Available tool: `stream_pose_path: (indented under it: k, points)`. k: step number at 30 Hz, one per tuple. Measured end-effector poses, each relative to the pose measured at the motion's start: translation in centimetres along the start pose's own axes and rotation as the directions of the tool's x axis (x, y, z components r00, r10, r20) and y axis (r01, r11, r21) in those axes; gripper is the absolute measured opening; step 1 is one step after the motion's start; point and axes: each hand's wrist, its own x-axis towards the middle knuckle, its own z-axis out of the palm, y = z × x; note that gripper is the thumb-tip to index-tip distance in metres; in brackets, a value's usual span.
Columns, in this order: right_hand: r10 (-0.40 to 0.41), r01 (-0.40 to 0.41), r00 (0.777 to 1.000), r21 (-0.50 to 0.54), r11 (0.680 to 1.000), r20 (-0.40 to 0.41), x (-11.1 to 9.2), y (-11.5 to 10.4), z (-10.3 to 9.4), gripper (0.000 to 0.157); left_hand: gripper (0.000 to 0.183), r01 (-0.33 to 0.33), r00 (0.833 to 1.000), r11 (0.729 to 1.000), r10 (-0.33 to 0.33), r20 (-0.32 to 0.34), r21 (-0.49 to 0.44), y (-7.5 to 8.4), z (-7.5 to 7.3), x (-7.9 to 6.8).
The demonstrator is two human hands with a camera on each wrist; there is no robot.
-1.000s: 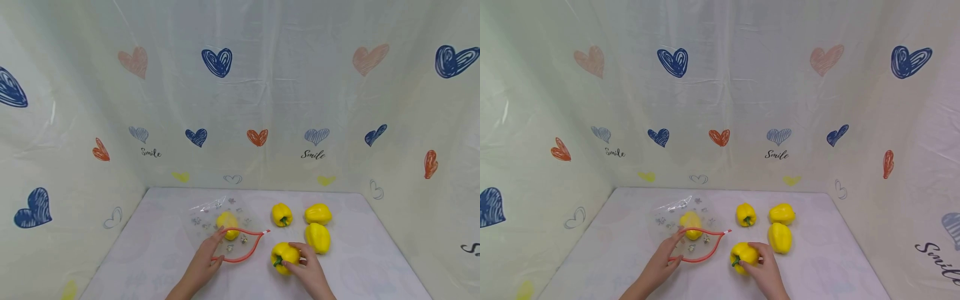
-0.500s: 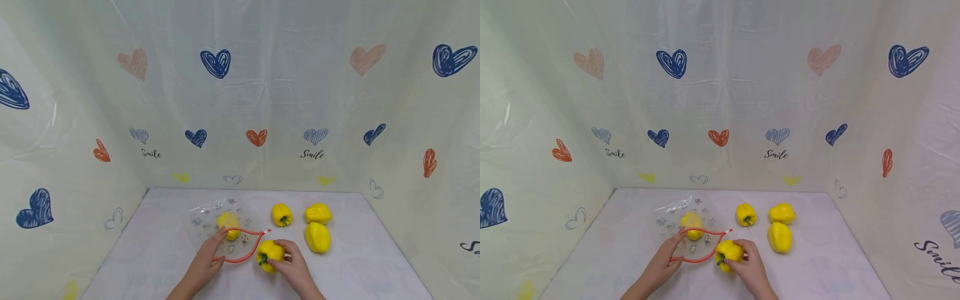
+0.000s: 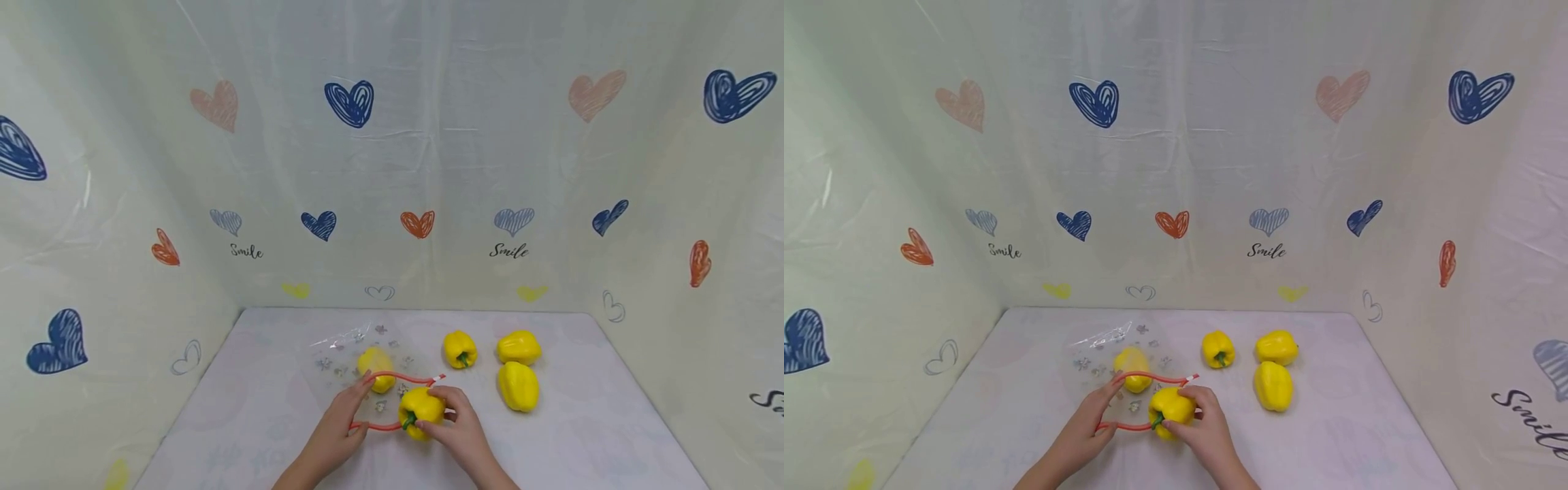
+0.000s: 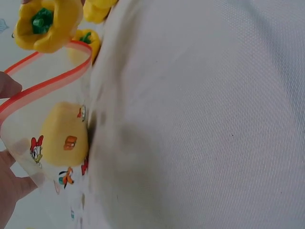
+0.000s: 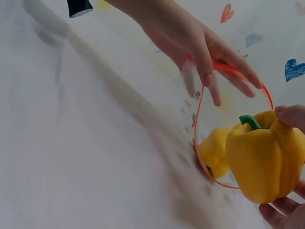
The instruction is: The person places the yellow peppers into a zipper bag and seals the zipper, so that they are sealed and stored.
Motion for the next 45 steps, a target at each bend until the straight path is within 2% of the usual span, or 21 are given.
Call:
stream_pose_path:
  k: [9, 15, 23, 32, 39, 45]
  points:
    - [-0.016, 0.016, 1.0, -0.022, 1.0, 0.007, 0.6, -0.2, 1.1, 0.058, 0.076, 0.028, 0.999, 1.0, -0.028, 0.026, -0.011, 0.3, -0.1, 0.1]
    - [-0.057, 0.057, 0.998, -0.038, 0.998, 0.011, 1.0, -0.2, 1.7, 0.055, 0.079, 0.038, 0.999, 0.999, -0.037, 0.022, -0.029, 0.4, 0.0, 0.1]
    - [-0.066, 0.067, 0.998, -0.076, 0.995, 0.014, 1.0, -0.2, 2.2, 0.055, 0.079, 0.028, 0.999, 1.0, -0.028, 0.021, -0.015, 0.5, 0.0, 0.2]
    - [-0.082, 0.084, 0.996, -0.082, 0.993, 0.026, 1.0, -0.1, 2.6, 0.055, 0.08, 0.048, 0.998, 0.998, -0.047, 0.036, -0.03, 0.6, -0.1, 0.2]
    - [-0.132, 0.133, 0.991, -0.09, 0.987, 0.017, 1.2, -0.1, 3.2, 0.053, 0.078, 0.01, 1.0, 1.0, -0.01, 0.025, -0.026, 0.6, 0.1, 0.1]
    - [-0.121, 0.12, 0.993, -0.106, 0.987, -0.003, 1.5, -0.1, 3.8, 0.054, 0.086, 0.032, 0.998, 0.999, -0.03, 0.046, -0.04, 0.7, 0.2, 0.2]
